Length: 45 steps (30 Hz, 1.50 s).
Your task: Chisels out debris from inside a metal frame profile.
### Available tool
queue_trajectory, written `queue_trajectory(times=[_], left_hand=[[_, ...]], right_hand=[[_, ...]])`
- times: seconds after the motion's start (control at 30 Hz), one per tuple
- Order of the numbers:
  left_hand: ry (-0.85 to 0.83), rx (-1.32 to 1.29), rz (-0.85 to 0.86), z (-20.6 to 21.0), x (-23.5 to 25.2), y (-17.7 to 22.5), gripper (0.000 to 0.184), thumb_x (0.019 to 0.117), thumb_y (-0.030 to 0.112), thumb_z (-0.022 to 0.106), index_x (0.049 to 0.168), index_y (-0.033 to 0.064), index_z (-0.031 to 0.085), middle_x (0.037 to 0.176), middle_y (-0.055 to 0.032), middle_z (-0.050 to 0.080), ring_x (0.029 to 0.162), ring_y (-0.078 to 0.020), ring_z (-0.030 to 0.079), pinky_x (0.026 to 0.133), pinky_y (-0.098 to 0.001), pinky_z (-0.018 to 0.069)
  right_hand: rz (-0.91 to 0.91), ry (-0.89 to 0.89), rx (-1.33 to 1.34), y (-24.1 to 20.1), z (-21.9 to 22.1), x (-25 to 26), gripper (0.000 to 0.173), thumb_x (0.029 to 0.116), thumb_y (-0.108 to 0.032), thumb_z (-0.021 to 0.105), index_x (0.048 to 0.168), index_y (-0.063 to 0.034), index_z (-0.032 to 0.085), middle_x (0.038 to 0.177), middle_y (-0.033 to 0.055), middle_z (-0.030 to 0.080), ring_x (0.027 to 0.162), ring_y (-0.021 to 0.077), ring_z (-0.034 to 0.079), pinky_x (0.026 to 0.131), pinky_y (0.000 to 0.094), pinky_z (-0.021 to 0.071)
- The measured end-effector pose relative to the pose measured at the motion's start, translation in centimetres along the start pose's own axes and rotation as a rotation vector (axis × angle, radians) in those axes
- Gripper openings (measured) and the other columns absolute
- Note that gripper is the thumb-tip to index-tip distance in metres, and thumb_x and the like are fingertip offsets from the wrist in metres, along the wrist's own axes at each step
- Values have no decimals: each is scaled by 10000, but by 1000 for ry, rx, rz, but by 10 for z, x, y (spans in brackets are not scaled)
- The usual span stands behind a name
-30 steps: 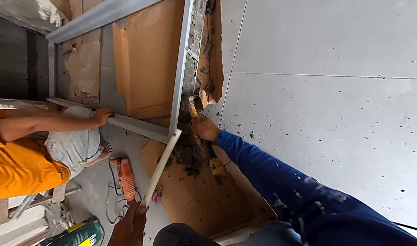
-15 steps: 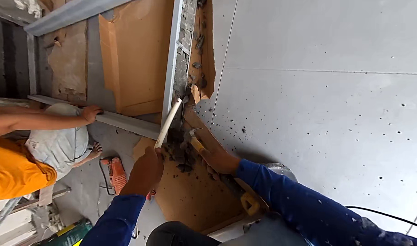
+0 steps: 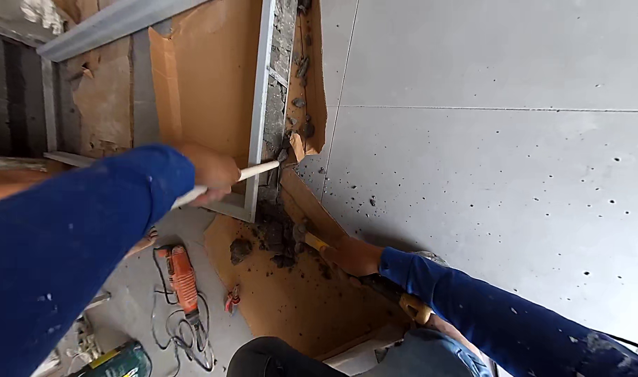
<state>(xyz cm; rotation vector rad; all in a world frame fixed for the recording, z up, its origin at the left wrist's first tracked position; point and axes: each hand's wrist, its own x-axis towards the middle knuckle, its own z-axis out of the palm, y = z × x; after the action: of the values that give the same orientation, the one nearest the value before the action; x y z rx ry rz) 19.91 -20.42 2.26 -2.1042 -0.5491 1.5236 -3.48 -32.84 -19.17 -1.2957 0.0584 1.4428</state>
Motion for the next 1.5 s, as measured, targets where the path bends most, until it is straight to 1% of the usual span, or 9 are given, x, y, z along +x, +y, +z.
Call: queue_trajectory(times=[0.1,0.27,0.4,0.63,0.87,1.07,1.3,1.43,1.5], left_hand=[[19,-76,39,0,4,-5,467,1138,405,277,1017,30,527,656,-74,524,442,-138,497,416,-257,453],[304,-113,281,102,14,-76,472,1109,446,329,1108,38,566,765,-146,588,588,-294,601,546,-500,544],[339,-282,266,153,22,-117,377,1094,443,371,1083,108,544,694,-69,525,544,-221,544,485,-420,495],[321,-436,284,163,36,-130,337,1094,428,395,1020,133,541,658,-53,506,485,-191,501,434,-365,468],[388,-36,290,140,24,-117,317,1082,410,411,995,127,522,661,-25,520,573,-192,552,527,-403,484],[371,71,286,130,20,-112,302,1090,389,413,1048,115,532,721,-50,564,648,-222,607,600,-437,529],[410,39,328,136,29,-122,320,1084,403,422,1012,115,543,684,-37,542,602,-206,579,554,-426,507],[376,25,320,136,26,-120,330,1096,386,409,1053,92,555,725,-70,572,647,-232,609,605,-450,527],[367,24,312,129,26,-117,352,1099,387,394,1045,80,559,733,-82,573,661,-244,611,617,-460,523]], right_hand=[[-178,190,-26,-8,-1,-5,610,1079,-566,361,963,-26,620,700,113,604,577,220,627,570,404,552],[-413,463,80,-31,-9,-4,520,1081,-533,397,1001,-69,618,693,80,566,593,232,592,558,447,521],[-477,570,110,-47,-10,-2,500,1073,-539,417,959,-93,611,651,50,546,564,212,573,526,437,496],[-635,678,177,-76,-11,-7,438,1075,-495,451,952,-109,618,607,17,530,495,167,534,462,388,467],[-929,925,426,-110,-17,-10,368,1097,-400,453,958,-88,589,571,4,498,441,152,511,406,358,463],[-396,450,178,-93,-31,10,517,1103,-476,379,929,-39,590,649,107,570,495,237,589,478,433,529],[-1012,973,623,-106,-11,-1,395,1115,-381,389,942,-71,561,551,14,481,416,170,520,385,386,508],[-369,471,276,-96,-22,16,526,1112,-465,353,921,-32,582,631,96,546,473,210,556,471,400,509],[-327,439,199,-103,-46,5,574,1101,-512,343,951,-26,609,674,102,591,511,226,603,514,431,545]])
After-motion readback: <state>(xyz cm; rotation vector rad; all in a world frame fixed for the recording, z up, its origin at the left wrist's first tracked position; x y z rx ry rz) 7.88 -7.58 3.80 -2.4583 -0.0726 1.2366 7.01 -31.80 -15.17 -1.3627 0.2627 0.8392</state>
